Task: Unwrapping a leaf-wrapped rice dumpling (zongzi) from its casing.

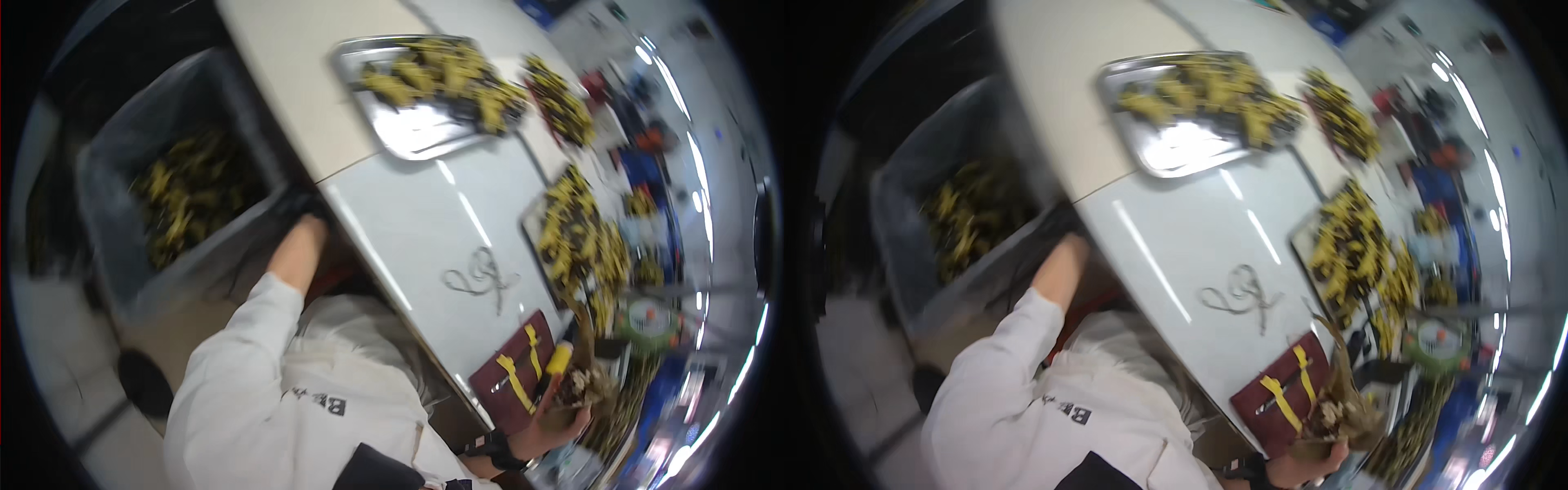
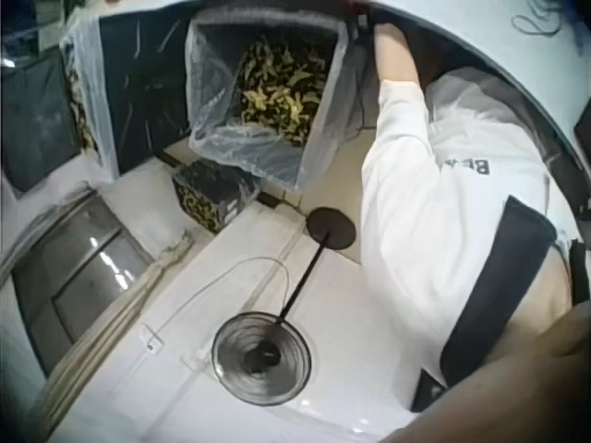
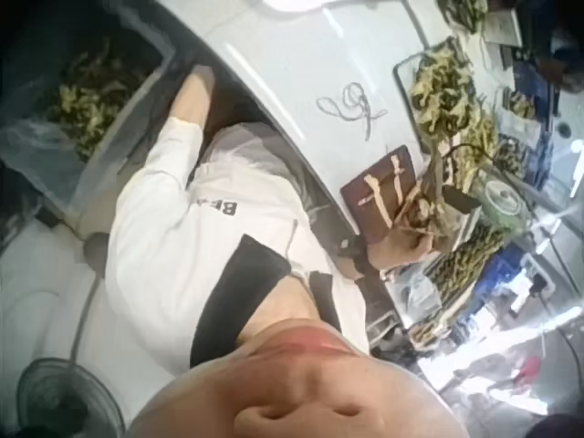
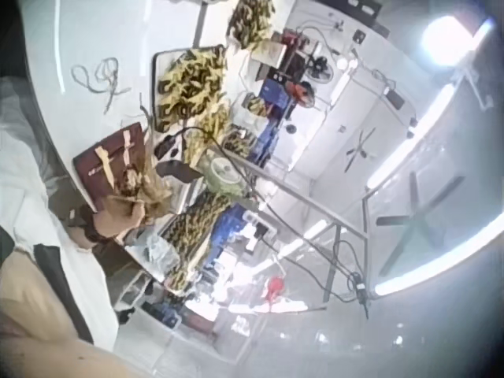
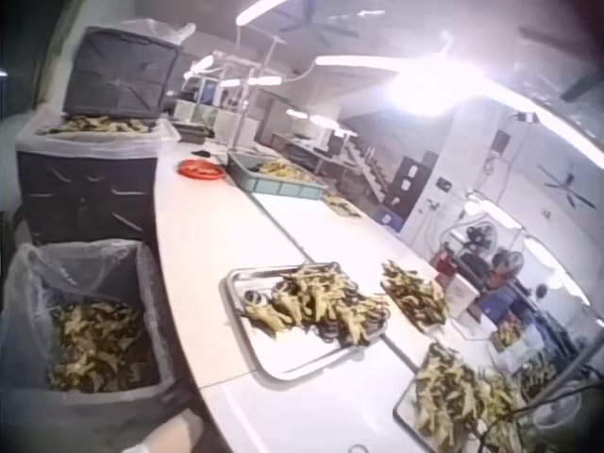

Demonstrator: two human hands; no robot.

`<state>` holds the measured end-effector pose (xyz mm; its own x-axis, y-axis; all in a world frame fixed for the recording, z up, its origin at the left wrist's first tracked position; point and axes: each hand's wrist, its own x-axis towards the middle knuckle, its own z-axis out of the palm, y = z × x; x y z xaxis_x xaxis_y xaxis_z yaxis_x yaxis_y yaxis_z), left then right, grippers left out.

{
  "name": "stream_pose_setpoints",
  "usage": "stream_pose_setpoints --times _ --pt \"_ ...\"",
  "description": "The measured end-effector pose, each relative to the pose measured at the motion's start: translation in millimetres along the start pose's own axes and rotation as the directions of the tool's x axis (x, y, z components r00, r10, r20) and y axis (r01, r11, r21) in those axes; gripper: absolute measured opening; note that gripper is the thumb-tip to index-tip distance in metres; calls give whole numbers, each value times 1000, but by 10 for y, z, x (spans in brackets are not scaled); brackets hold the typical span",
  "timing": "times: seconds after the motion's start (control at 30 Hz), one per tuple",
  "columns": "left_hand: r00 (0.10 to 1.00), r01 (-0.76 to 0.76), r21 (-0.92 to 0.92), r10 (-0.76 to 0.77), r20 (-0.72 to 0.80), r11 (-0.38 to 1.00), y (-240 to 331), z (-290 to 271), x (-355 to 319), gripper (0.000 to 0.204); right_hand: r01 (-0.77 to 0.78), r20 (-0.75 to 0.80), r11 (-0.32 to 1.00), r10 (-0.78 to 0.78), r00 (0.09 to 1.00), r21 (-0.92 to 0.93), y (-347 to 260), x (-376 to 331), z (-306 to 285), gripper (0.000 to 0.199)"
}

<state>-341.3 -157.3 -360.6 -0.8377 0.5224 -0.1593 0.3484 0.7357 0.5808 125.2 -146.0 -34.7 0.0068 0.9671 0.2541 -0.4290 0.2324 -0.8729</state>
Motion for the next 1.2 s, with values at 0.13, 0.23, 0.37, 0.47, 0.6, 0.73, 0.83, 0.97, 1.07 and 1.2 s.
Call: stream_pose_setpoints --times 0.13,0.23,0.37,0.47,0.6,0.73,0.83,0.97,1.07,1.2 --pt "995 -102 131 103 -2 986 149 93 603 26 -171 -154 980 154 976 -104 -46 121 408 52" --pt "976 -217 166 217 16 962 458 184 1016 26 -119 -415 863 -112 903 -492 46 113 269 42" --pt "954 -299 194 293 57 934 749 446 1323 26 -93 -382 994 67 922 -50 -81 492 609 43" --pt "959 -284 228 277 66 931 783 343 1238 26 -211 -257 958 257 932 193 -127 556 299 54" --pt "950 -312 231 299 93 921 962 332 1129 26 -228 -262 957 270 926 180 -238 487 207 52" --pt "950 -312 220 297 100 924 936 281 1091 26 -181 -322 976 211 923 123 -259 490 216 55" --pt "949 -315 220 301 95 923 954 254 1069 26 -167 -321 977 203 925 136 -256 525 220 55" --pt "946 -324 215 311 91 921 922 200 1059 26 -193 -268 966 235 934 174 -220 530 163 52" --pt "939 -344 206 333 88 916 881 141 996 26 -217 -273 961 257 927 169 -225 498 162 54" --pt "928 -372 180 366 67 911 764 -8 861 26 -222 -225 963 253 941 155 -275 506 219 55"
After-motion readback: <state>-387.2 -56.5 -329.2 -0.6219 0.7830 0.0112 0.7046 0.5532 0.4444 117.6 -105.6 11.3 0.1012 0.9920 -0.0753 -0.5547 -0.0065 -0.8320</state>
